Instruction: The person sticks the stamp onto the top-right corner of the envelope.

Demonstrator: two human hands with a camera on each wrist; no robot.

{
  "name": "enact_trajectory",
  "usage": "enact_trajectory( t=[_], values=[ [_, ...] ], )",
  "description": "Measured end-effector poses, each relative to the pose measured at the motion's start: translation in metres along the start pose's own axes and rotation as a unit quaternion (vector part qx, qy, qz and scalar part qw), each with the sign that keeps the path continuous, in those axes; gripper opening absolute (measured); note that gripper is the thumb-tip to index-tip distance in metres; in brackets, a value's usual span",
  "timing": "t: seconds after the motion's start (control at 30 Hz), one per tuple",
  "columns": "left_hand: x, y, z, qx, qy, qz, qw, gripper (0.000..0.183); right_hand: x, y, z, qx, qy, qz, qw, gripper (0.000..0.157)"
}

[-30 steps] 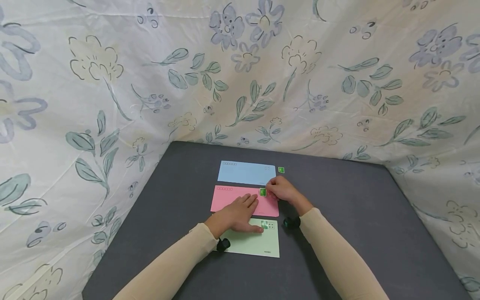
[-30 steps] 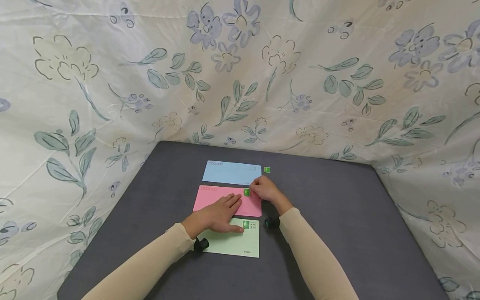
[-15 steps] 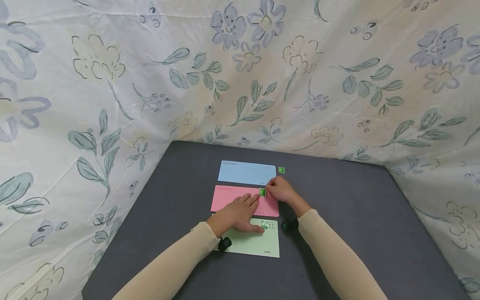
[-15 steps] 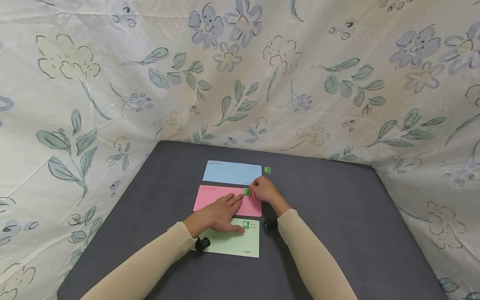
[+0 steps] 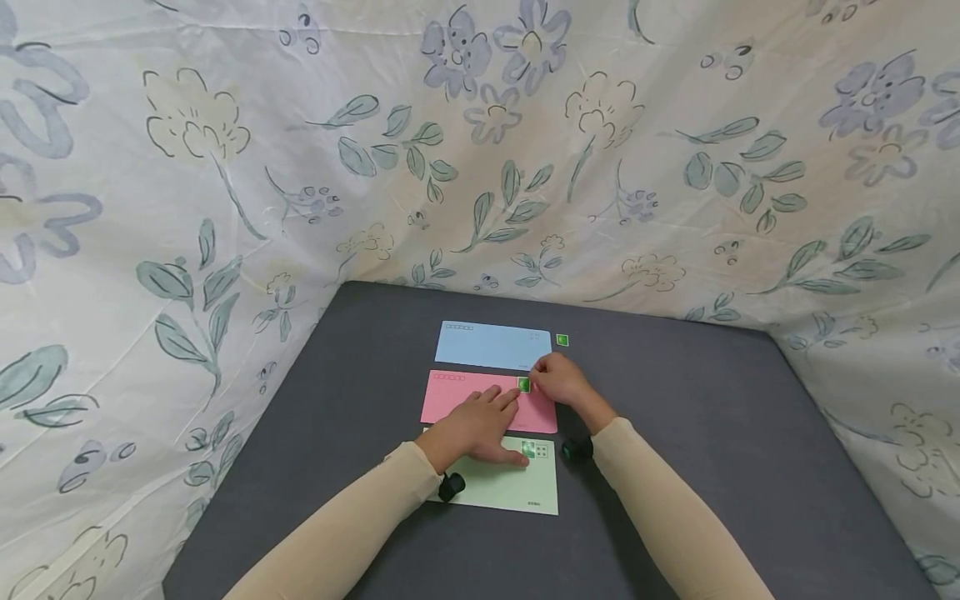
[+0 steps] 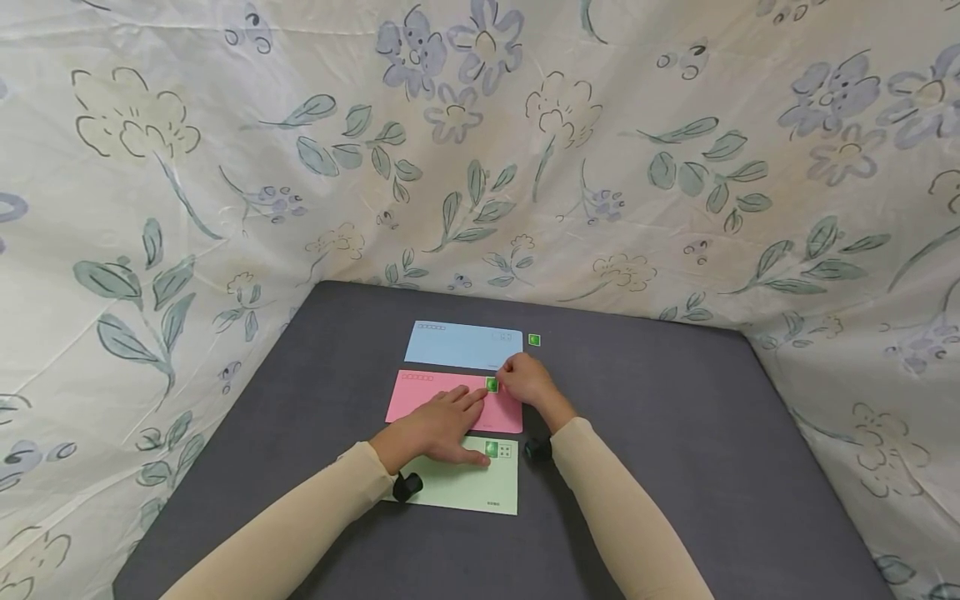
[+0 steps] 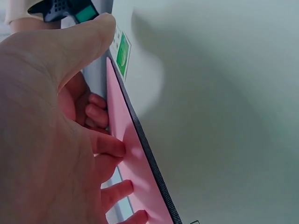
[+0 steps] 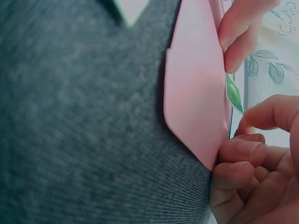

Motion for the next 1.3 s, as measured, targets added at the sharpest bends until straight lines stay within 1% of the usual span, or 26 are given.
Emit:
enact_trajectory(
  t=[0.17, 0.4, 0.73, 1.07, 1.3],
  values=[
    [0.0016, 0.0006, -0.001, 0.015, -0.003, -0.002, 0.9999, 0.105, -0.0022, -0.0035, -0.0003, -0.007, 0.003, 0.004, 1.0, 0.02],
    [0.0029, 0.0006, -0.0021, 0.014, -0.005, -0.002, 0.9999, 0.106, -0.0025, -0.0054, -0.0008, -0.005, 0.008, 0.007, 1.0, 0.017],
    [0.0025, 0.0014, -0.0046, 0.013, -0.005, -0.002, 0.9999, 0.106, -0.0024, -0.0019, -0.0002, -0.001, 0.016, -0.004, 1.0, 0.01],
    [0.0022, 0.0004, -0.0029, 0.008, -0.008, -0.001, 0.9999, 0.107, 0.0001, -0.0018, 0.0015, -0.005, 0.023, 0.01, 1.0, 0.01],
    [0.0012, 0.0006, -0.0035, 0.01, -0.008, 0.004, 0.9999, 0.106, -0.0004, 0.0, 0.0012, 0.002, 0.027, 0.014, 1.0, 0.012]
  ],
)
Point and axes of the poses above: each hand's wrist, its own x-axis towards the middle knuckle, its own z-axis out of the palm, y = z × x, the point moved 3 cm from there along x, towards the middle knuckle, and after that the axes turned 8 degrees about x, right-handed, at the moved point
